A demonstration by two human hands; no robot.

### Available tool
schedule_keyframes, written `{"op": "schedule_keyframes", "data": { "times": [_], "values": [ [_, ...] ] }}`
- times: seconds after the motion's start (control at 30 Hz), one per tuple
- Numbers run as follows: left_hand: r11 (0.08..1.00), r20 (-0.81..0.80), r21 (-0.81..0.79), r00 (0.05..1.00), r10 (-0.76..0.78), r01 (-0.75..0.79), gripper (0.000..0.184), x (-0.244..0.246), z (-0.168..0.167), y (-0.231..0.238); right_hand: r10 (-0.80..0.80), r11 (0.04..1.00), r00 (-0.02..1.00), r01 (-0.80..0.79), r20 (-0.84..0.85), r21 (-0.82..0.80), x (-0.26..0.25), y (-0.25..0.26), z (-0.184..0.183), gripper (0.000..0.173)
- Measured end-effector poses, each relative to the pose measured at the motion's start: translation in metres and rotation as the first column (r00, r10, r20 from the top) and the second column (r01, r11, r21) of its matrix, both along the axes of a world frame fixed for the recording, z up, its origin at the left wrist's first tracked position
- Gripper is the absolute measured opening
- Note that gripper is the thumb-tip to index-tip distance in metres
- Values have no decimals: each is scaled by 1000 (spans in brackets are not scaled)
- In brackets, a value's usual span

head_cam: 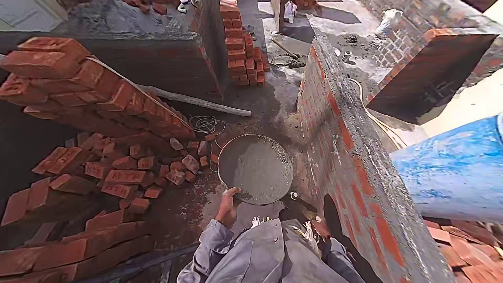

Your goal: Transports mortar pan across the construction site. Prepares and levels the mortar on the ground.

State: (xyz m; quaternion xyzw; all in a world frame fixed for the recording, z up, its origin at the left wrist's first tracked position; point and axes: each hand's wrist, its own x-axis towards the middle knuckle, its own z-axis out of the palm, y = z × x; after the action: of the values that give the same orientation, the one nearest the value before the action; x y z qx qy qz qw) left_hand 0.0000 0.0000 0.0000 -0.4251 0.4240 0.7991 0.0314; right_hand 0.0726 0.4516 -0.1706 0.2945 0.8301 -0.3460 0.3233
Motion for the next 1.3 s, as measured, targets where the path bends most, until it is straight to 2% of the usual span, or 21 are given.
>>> {"op": "schedule_keyframes", "data": {
  "times": [0.07, 0.1, 0.13, 0.17, 0.2, 0.23, 0.27, 0.3, 0.33, 0.37, 0.4, 0.43, 0.5, 0.6, 0.7, 0.77, 0.9, 0.93, 1.03, 1.13, 1.3],
  "values": [
    [993, 33, -29, 993, 115, -114, 22, -32, -13, -11, 94, 992, 993, -100, -68, -80, -36, -6, -6, 40],
    [984, 57, -40, 983, 177, -175, 19, -51, -21, -14, 175, 978, 976, -187, -127, -90, -56, -13, 13, 39],
    [971, 87, -55, 968, 235, -231, 21, -67, -28, -17, 247, 963, 958, -259, -147, -76, -77, -24, 53, 36],
    [960, 115, -69, 954, 277, -270, 25, -84, -31, -22, 307, 949, 952, -307, -16, -76, -108, -38, 107, 36],
    [946, 140, -87, 936, 323, -314, 28, -104, -35, -25, 348, 937, 933, -343, 94, -59, -138, -44, 141, 37],
    [928, 166, -105, 914, 370, -357, 33, -123, -39, -28, 307, 951, 901, -298, -307, 79, -138, -33, 110, 27],
    [910, 181, -124, 893, 412, -395, 39, -141, -44, -33, 320, 946, 903, -322, -287, 41, -164, -17, 88, 30],
    [894, 181, -133, 877, 446, -428, 43, -160, -49, -41, 360, 931, 857, -356, -370, 80, -185, 3, 39, 35],
    [876, 183, -140, 858, 480, -461, 44, -173, -54, -49, 395, 918, 714, -322, -578, 230, -196, 21, -30, 41],
    [856, 186, -142, 836, 516, -497, 45, -181, -58, -55, 395, 918, 882, -372, -258, 136, -227, 29, -30, 44],
    [835, 194, -147, 812, 550, -530, 46, -187, -59, -59, 341, 939, 939, -343, 46, 42, -265, 30, -20, 44],
    [818, 200, -151, 793, 575, -555, 46, -195, -59, -62, 274, 960, 936, -280, 221, -3, -304, 30, -11, 42],
    [782, 210, -158, 753, 624, -603, 46, -220, -62, -66, 184, 981, 946, -192, 267, 6, -383, 30, -2, 40],
    [728, 232, -203, 690, 686, -655, 45, -259, -75, -76, 173, 985, 974, -173, 147, -13, -494, 14, -13, 39],
    [701, 229, -243, 663, 713, -670, 40, -319, -102, -90, 175, 982, 981, -168, 87, -84, -610, -33, -21, 36],
    [733, 248, -255, 690, 680, -630, 32, -376, -102, -94, 134, 980, 987, -119, 86, -161, -681, -72, -22, 36],
    [819, 375, -292, 729, 573, -493, 19, -547, -21, -99, 140, 954, 985, -106, 102, -280, -815, -158, -9, 35],
    [833, 344, -297, 761, 549, -466, 22, -578, -25, -109, 176, 942, 982, -149, 66, -300, -845, -177, -3, 35],
    [867, 264, -270, 834, 485, -419, 40, -670, -76, -133, 247, 908, 966, -257, -72, -331, -940, -213, 37, 35],
    [896, 200, -239, 884, 423, -375, 41, -794, -82, -149, 122, 859, 989, -147, -83, -490, -1028, -247, 71, 39],
    [936, 81, -142, 938, 336, -323, 41, -1001, -74, -126, -22, 755, 999, -3, -31, -656, -1178, -264, 87, 62]
  ]
}}
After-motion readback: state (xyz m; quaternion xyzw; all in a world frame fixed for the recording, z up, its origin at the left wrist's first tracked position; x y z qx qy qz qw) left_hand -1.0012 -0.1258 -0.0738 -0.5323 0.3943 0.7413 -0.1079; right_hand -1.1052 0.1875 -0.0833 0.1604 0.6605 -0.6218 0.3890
